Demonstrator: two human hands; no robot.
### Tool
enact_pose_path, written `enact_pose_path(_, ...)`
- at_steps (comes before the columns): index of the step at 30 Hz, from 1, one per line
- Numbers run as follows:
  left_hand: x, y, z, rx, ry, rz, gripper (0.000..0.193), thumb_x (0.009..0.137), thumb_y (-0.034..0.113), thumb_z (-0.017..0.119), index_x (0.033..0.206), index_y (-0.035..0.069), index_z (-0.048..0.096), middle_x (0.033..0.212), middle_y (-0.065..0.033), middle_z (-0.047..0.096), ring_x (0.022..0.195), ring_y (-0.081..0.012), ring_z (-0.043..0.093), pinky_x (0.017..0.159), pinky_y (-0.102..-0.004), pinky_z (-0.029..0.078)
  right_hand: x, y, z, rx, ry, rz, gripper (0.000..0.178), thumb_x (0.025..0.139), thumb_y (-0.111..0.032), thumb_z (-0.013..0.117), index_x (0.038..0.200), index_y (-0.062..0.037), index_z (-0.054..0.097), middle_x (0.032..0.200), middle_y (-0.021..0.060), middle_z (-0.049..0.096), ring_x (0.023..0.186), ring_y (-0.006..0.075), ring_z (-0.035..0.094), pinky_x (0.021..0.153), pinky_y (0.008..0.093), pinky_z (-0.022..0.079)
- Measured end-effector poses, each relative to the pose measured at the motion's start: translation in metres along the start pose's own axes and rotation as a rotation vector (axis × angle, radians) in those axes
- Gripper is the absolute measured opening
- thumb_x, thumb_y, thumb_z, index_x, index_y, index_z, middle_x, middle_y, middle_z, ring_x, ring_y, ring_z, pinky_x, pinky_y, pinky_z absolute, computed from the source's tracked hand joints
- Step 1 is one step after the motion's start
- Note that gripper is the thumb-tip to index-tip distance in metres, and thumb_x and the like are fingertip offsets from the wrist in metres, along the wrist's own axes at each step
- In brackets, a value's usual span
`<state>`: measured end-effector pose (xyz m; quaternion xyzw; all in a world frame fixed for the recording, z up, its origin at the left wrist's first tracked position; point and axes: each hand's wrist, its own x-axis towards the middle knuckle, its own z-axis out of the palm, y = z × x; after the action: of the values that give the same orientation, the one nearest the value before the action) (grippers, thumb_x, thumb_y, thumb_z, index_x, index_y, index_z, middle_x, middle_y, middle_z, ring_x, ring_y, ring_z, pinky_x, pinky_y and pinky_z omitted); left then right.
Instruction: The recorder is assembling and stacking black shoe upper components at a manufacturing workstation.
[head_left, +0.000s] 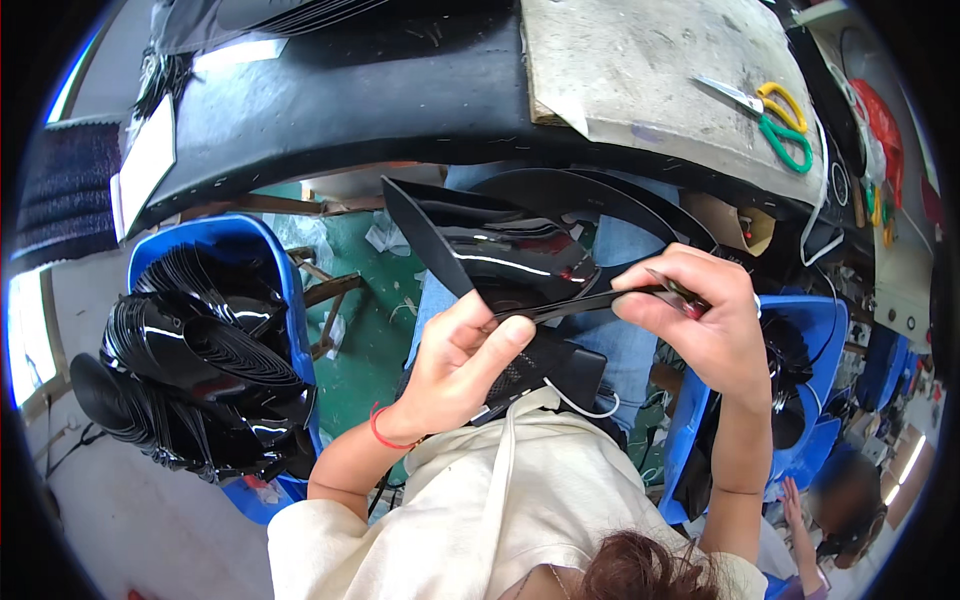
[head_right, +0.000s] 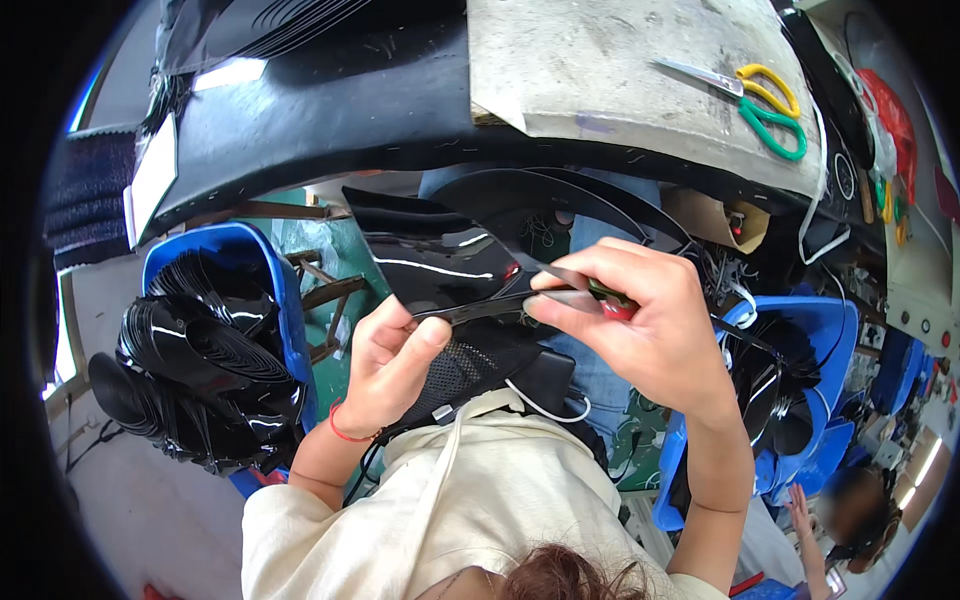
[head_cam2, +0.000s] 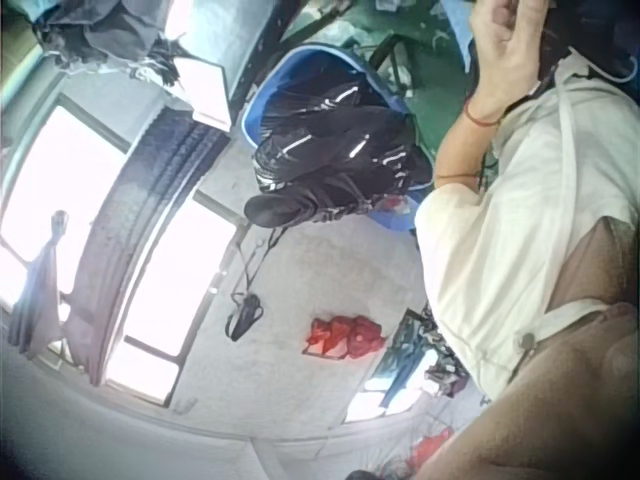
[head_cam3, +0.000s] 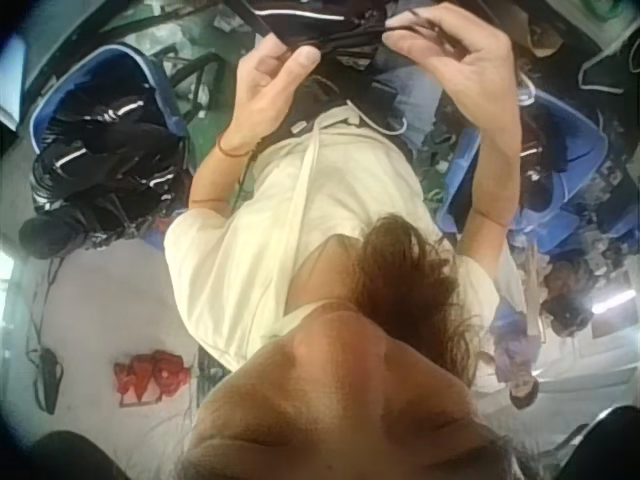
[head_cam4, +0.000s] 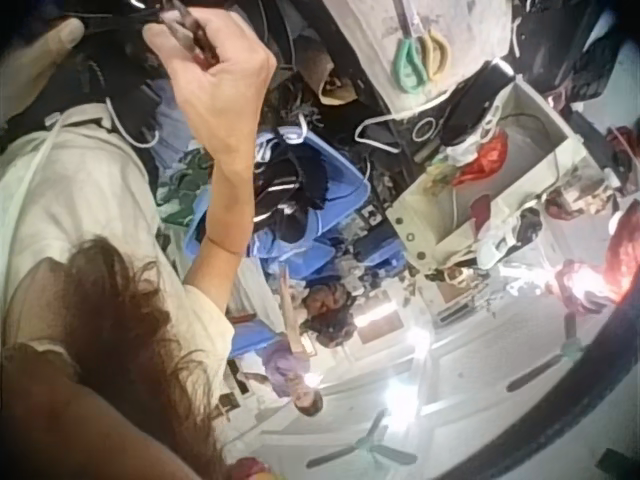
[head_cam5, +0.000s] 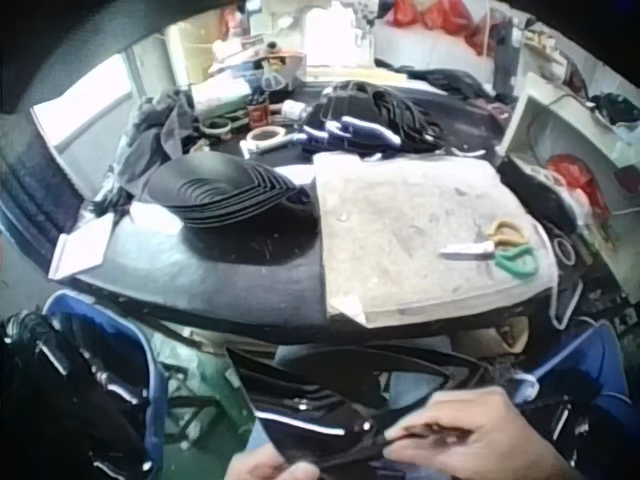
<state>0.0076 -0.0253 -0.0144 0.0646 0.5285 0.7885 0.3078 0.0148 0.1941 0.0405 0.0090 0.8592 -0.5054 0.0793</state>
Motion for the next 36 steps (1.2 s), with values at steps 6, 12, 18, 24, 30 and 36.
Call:
enact_pose_path(6, -0.003, 0.003, -0.004, -0.132, -0.068, -0.03, 0.034, 0.092, 0.009, 0.049, 0.123, -0.003, 0.046, 0.118, -0.0098, 0.055, 0.107, -0.0126, 0.05, 0.093, -0.0277, 0.038, 0.009, 0.007, 0.002, 0.053, -0.113, 0.081, 0.012, 0.072, -0.004, 0.07, 0.082, 0.0004, 0.065, 0.068, 0.0007, 0.056, 0.057, 0.0035, 0.044, 0.05, 0.0193, 0.032)
enact_pose_path(12, 0.008, 0.016, 0.012, -0.02, 0.008, -0.048, 0.036, 0.077, 0.011, 0.069, 0.109, -0.001, 0.057, 0.104, -0.0042, 0.06, 0.093, -0.0111, 0.055, 0.083, -0.0259, 0.044, 0.011, -0.005, 0.012, 0.17, -0.13, 0.054, 0.015, 0.071, -0.007, 0.072, 0.081, 0.0008, 0.065, 0.067, 0.0019, 0.057, 0.059, 0.0051, 0.048, 0.052, 0.0204, 0.036)
enact_pose_path(18, 0.018, 0.028, 0.01, -0.233, 0.224, -0.077, 0.028, 0.072, 0.0, 0.066, 0.1, -0.001, 0.06, 0.091, -0.0054, 0.063, 0.08, -0.0109, 0.059, 0.074, -0.0259, 0.049, 0.013, 0.002, 0.022, -0.009, 0.34, 0.022, 0.045, 0.071, -0.011, 0.074, 0.113, -0.0043, 0.059, 0.101, 0.0102, 0.062, 0.079, 0.0096, 0.058, 0.062, 0.021, 0.045)
enact_pose_path(24, 0.021, 0.031, 0.002, -0.384, 0.242, -0.173, 0.027, 0.072, -0.002, 0.063, 0.099, -0.002, 0.06, 0.091, -0.0084, 0.065, 0.078, -0.0126, 0.062, 0.074, -0.0276, 0.05, -0.03, -0.004, 0.055, 0.827, -0.008, 0.438, 0.026, 0.096, -0.03, 0.037, 0.097, -0.0051, 0.044, 0.069, -0.0011, 0.044, 0.057, 0.0036, 0.035, 0.049, 0.0172, 0.029)
enact_pose_path(30, 0.014, 0.029, 0.002, -0.349, 0.221, -0.192, 0.029, 0.073, 0.0, 0.065, 0.101, 0.0, 0.06, 0.09, -0.0061, 0.065, 0.078, -0.0113, 0.061, 0.074, -0.026, 0.049, -0.025, -0.001, 0.087, 1.021, 0.123, 0.297, 0.019, 0.092, -0.018, 0.053, 0.099, -0.0026, 0.045, 0.071, -0.0003, 0.049, 0.055, 0.002, 0.038, 0.048, 0.0169, 0.031)
enact_pose_path(36, 0.012, 0.028, 0.006, -0.254, 0.141, -0.217, 0.033, 0.076, 0.004, 0.066, 0.107, 0.001, 0.057, 0.099, -0.0048, 0.062, 0.089, -0.0108, 0.058, 0.08, -0.0253, 0.046, -0.022, -0.003, 0.086, 1.082, 0.172, 0.281, 0.02, 0.089, -0.019, 0.058, 0.094, -0.0027, 0.046, 0.072, 0.0004, 0.052, 0.056, 0.0015, 0.041, 0.048, 0.0163, 0.032)
